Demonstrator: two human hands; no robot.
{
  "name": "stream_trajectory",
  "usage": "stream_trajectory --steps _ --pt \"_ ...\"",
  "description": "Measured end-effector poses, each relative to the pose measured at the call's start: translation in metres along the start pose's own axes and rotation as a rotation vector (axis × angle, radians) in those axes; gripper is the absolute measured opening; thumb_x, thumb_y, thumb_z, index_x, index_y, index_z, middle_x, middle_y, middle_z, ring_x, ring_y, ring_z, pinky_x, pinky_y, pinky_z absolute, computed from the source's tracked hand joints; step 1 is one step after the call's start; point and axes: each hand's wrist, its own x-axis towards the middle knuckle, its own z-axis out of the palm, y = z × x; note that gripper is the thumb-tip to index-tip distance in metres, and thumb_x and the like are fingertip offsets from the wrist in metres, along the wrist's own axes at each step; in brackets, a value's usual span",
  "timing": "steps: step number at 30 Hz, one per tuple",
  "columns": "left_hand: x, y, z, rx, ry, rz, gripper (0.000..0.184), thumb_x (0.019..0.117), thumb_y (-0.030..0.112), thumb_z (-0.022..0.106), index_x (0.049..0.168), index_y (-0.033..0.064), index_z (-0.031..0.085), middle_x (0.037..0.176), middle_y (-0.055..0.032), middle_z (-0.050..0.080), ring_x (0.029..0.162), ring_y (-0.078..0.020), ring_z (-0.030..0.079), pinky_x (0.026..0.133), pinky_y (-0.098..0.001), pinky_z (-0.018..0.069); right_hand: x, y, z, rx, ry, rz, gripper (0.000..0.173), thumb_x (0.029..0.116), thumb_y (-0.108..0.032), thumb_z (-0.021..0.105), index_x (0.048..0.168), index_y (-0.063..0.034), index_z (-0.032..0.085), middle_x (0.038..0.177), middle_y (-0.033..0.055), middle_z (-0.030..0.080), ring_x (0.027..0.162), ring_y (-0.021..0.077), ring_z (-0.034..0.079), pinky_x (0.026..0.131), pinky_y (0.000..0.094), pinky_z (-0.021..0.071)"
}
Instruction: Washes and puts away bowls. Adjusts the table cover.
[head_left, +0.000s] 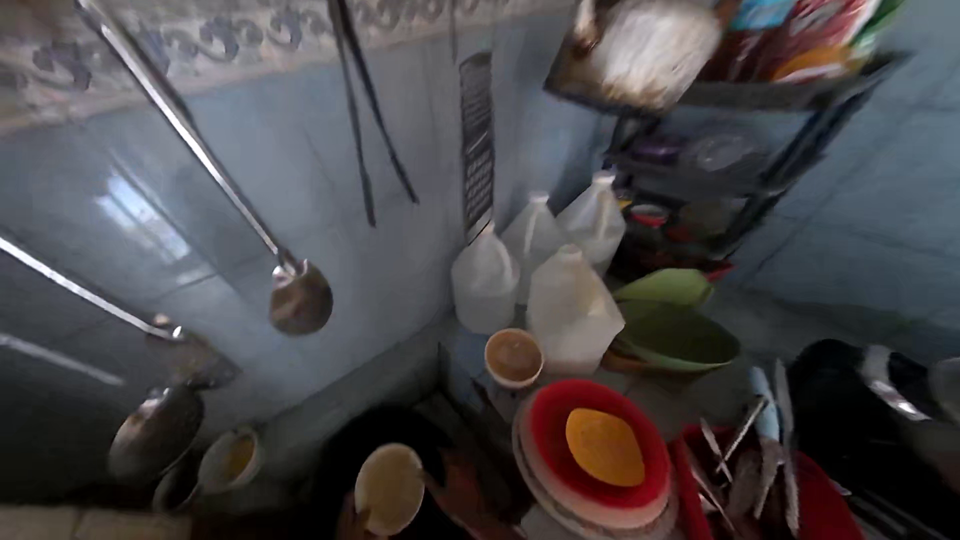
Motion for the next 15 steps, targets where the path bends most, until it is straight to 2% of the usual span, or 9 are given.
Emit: stream_trajectory --steps 2,3,4,5,6,7,10,12,15 --pt "-0.002 -0.002 0.006 -0.067 -0.044 0.079 0.048 0.1069 0.007 0.044 0.154 0.0036 0.034 0.133 -0.0323 0.055 0.088 -0.0411 0.071 0.069 -0.0537 0.0616 -0.002 -0.006 0.001 0.069 -0.056 -0.022 0.067 0.1021 -0.050 0.055 0.154 -0.0086 0.047 0.152 0.0239 0.048 0.143 0.0396 0.044 0.119 0.0529 0.0365" --pt "-0.002 0.001 0.010 -0.038 -0.050 0.095 0.048 0.1069 0.008 0.044 0.153 0.0040 0.034 0.133 -0.0308 0.057 0.087 -0.0397 0.072 0.067 -0.0523 0.0622 -0.003 -0.008 0.004 0.196 -0.079 -0.027 0.055 0.1065 -0.039 0.052 0.151 -0.0062 0.049 0.145 0.0236 0.056 0.136 0.0362 0.054 0.115 0.0508 0.0428" --pt "-0.004 0.006 0.014 0.078 -0.033 0.109 0.047 0.1069 0.007 0.045 0.153 0.0034 0.035 0.133 -0.0290 0.057 0.091 -0.0377 0.072 0.071 -0.0510 0.0626 -0.006 -0.011 0.008 0.352 -0.102 0.003 0.047 0.1098 -0.029 0.048 0.149 -0.0027 0.049 0.135 0.0247 0.062 0.123 0.0340 0.064 0.105 0.0492 0.0509" --pt "-0.007 0.014 0.019 0.287 0.023 0.131 0.049 0.1060 0.007 0.049 0.153 0.0026 0.036 0.136 -0.0268 0.057 0.103 -0.0353 0.070 0.082 -0.0497 0.0614 -0.009 -0.013 0.012 0.492 -0.117 0.054 0.043 0.1118 -0.025 0.042 0.148 -0.0018 0.048 0.127 0.0258 0.065 0.108 0.0334 0.070 0.093 0.0488 0.0581" --pt "-0.010 0.023 0.026 0.539 0.105 0.172 0.053 0.1031 0.008 0.054 0.153 0.0026 0.040 0.142 -0.0249 0.056 0.122 -0.0355 0.063 0.100 -0.0509 0.0541 -0.011 -0.014 0.015 0.580 -0.117 0.091 0.043 0.1126 -0.024 0.039 0.149 -0.0018 0.046 0.125 0.0274 0.065 0.103 0.0353 0.071 0.088 0.0506 0.0597" --pt "-0.013 0.029 0.034 0.759 0.178 0.232 0.056 0.0994 0.010 0.059 0.153 0.0041 0.044 0.147 -0.0244 0.051 0.134 -0.0392 0.052 0.110 -0.0545 0.0451 -0.013 -0.015 0.016 0.607 -0.107 0.109 0.043 0.1129 -0.024 0.038 0.150 -0.0024 0.046 0.125 0.0277 0.065 0.102 0.0360 0.071 0.087 0.0513 0.0599" --pt "-0.013 0.035 0.055 1.165 0.242 0.336 0.054 0.0932 0.015 0.066 0.147 0.0155 0.056 0.149 -0.0246 0.048 0.137 -0.0468 0.044 0.108 -0.0614 0.0402 -0.013 -0.014 0.018 0.555 -0.097 0.106 0.043 0.1122 -0.022 0.040 0.151 -0.0036 0.046 0.124 0.0280 0.065 0.102 0.0381 0.071 0.086 0.0535 0.0594" --pt "-0.011 0.036 0.068 1.259 0.159 0.285 0.051 0.0925 0.016 0.067 0.142 0.0121 0.059 0.150 -0.0244 0.047 0.139 -0.0458 0.042 0.109 -0.0601 0.0400 -0.012 -0.013 0.016 0.555 -0.144 0.086 0.043 0.1108 -0.020 0.044 0.151 -0.0058 0.047 0.126 0.0271 0.065 0.101 0.0377 0.071 0.084 0.0531 0.0604" --pt "-0.012 0.038 0.087 1.149 0.075 0.267 0.076 0.0868 0.026 0.076 0.152 0.0039 0.044 0.156 -0.0258 0.041 0.145 -0.0410 0.039 0.117 -0.0547 0.0362 -0.012 -0.016 0.018 0.524 -0.184 0.041 0.042 0.1105 -0.026 0.045 0.146 -0.0048 0.052 0.122 0.0253 0.066 0.099 0.0348 0.071 0.084 0.0513 0.0596"
